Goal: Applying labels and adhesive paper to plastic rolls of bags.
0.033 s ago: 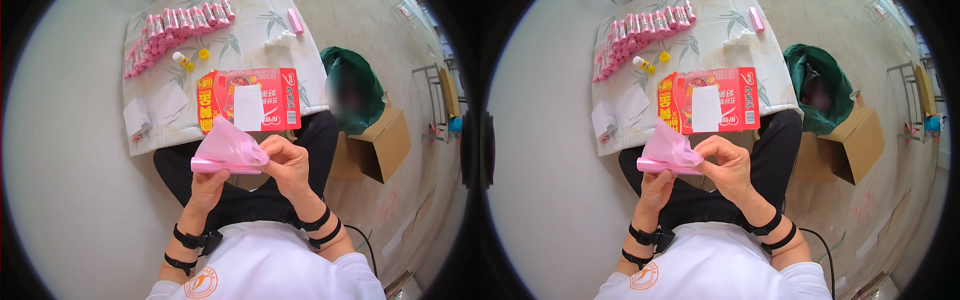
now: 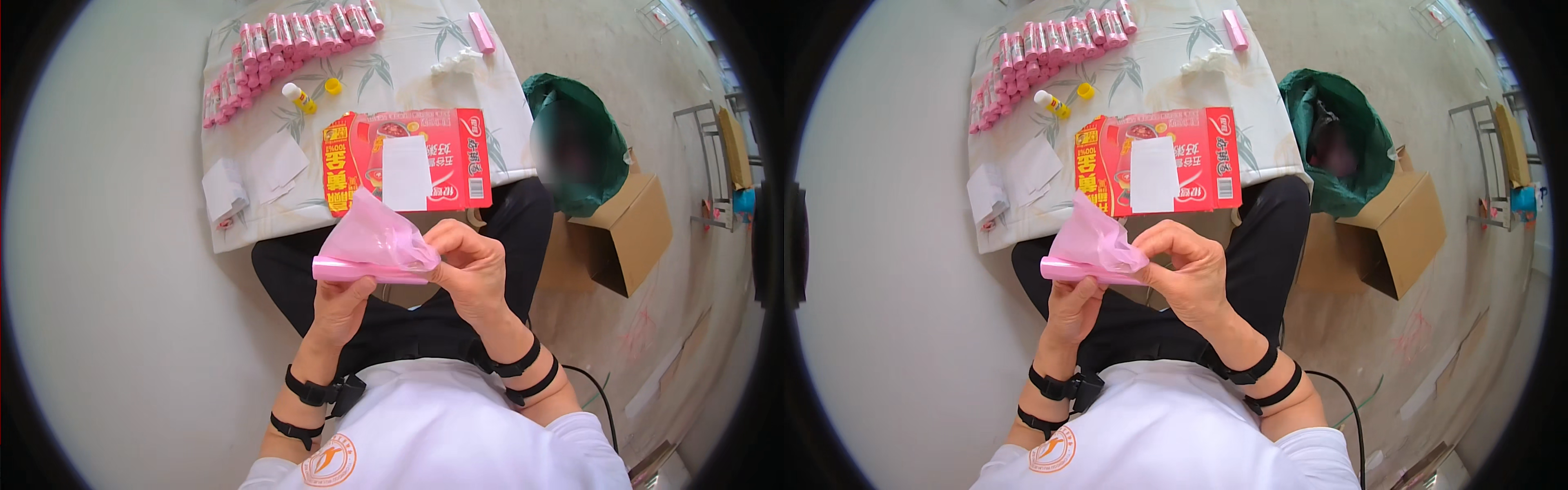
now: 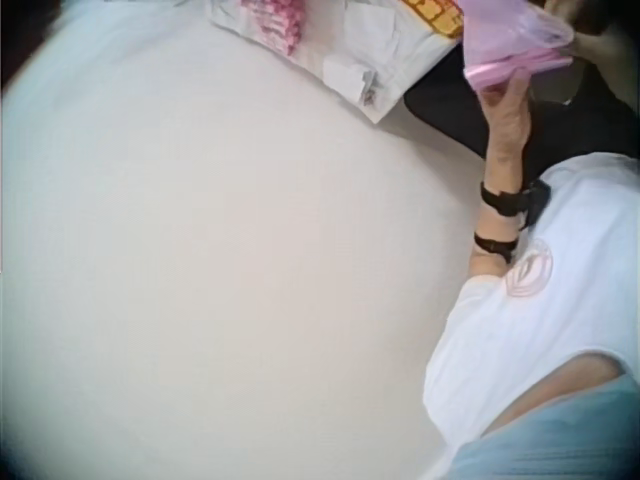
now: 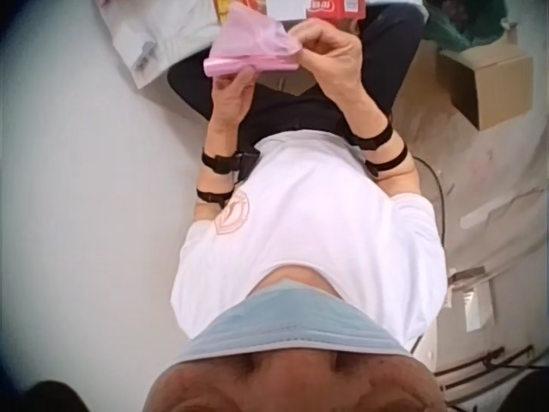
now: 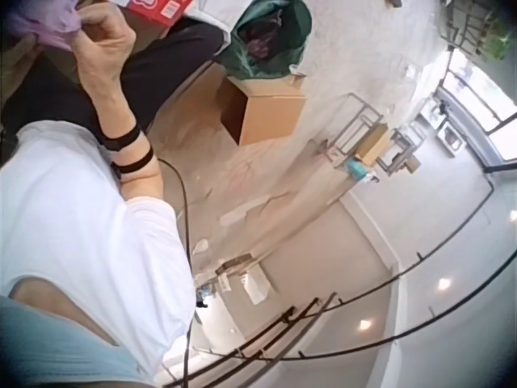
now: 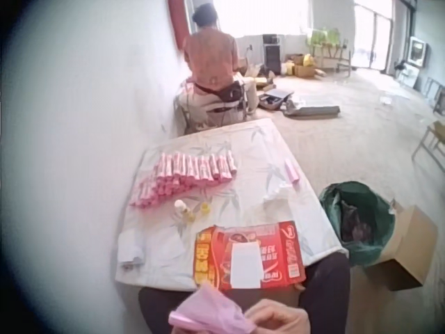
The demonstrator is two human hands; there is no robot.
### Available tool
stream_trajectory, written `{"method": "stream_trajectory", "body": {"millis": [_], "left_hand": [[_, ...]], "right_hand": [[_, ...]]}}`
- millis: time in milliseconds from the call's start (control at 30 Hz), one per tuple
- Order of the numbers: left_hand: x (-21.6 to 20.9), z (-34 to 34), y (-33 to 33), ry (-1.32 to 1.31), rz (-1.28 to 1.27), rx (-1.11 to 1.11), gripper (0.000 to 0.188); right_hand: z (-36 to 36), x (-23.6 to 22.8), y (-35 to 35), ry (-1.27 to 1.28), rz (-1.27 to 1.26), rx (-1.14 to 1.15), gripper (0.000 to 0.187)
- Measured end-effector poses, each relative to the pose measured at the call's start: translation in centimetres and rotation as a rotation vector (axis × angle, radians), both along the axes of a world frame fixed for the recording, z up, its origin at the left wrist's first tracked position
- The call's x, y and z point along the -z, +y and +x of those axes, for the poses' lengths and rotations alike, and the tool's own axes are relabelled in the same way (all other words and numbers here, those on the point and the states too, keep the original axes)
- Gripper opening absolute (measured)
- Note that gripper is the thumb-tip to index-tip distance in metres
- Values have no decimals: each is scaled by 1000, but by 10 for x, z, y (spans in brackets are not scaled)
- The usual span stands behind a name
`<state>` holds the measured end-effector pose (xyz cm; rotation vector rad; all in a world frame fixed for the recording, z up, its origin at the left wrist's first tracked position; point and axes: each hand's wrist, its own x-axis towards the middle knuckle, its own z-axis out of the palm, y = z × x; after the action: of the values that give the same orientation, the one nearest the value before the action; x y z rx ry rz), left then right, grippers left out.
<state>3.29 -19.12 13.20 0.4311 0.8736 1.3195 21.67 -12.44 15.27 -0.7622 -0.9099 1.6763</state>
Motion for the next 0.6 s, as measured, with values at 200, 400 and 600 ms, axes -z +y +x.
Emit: {"method": "stream_trajectory", "body": {"millis": [200,400,600], "left_hand": [[-7,11,-17,14,29,-13,48],[-2,9,-25,77,62,3,43],[1,11,-25,55,-66,-81,34]], "right_hand": [[10,-12,-16,-62,125,4,16],[18,-22,-21,-54,174,21,10],[60,-2,9,321,-180,369,29]]}}
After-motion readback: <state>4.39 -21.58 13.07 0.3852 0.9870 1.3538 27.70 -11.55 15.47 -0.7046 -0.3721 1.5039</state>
